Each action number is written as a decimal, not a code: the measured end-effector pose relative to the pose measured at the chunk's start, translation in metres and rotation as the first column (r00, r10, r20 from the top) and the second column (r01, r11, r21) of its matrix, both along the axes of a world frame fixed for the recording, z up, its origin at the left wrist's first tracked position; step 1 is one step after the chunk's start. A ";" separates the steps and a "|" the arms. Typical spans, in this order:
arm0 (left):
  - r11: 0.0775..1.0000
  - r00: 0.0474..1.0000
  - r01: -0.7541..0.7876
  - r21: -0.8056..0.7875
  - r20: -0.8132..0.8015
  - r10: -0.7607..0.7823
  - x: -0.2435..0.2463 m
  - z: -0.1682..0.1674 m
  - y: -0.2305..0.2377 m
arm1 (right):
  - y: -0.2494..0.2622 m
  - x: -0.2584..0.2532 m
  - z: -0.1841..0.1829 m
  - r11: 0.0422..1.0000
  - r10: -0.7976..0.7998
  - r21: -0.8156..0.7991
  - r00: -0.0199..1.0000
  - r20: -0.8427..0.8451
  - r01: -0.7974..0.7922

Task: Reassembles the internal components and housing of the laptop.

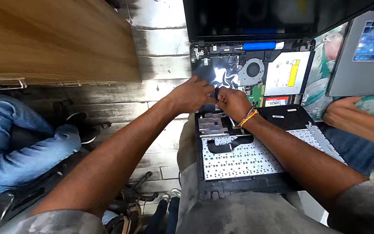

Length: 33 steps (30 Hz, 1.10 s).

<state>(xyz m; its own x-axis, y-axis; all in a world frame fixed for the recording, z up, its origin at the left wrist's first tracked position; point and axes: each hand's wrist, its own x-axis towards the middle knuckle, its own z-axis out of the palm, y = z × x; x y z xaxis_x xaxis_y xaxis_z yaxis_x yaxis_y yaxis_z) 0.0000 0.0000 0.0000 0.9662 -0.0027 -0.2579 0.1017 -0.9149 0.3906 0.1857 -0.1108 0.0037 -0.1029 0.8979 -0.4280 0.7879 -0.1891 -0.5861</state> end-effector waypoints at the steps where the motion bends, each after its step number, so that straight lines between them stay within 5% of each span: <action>1: 0.999 0.999 0.039 0.011 -0.027 -0.038 0.004 0.002 0.003 | 0.000 0.000 0.000 1.000 0.003 0.005 1.000 0.001 -0.003; 7: 0.991 0.987 0.130 0.023 -0.093 -0.127 0.017 0.006 0.010 | 0.001 0.001 -0.001 0.999 0.015 0.043 1.000 -0.011 -0.014; 16: 0.997 0.979 0.068 -0.047 -0.190 -0.076 0.026 0.007 0.008 | 0.002 0.008 -0.005 1.000 0.018 0.004 0.998 -0.061 -0.018; 33: 0.994 0.996 -0.043 -0.097 0.078 0.051 0.017 -0.013 0.003 | -0.004 0.018 -0.010 0.996 -0.067 0.032 0.964 -0.255 0.078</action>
<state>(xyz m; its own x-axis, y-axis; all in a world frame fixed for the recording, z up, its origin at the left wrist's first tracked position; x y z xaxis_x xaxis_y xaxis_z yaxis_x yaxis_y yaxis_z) 0.0171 0.0032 -0.0127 0.9833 0.0224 -0.1807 0.1088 -0.8681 0.4843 0.2042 -0.1150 -0.0065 -0.1375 0.9232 -0.3589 0.5973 -0.2117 -0.7736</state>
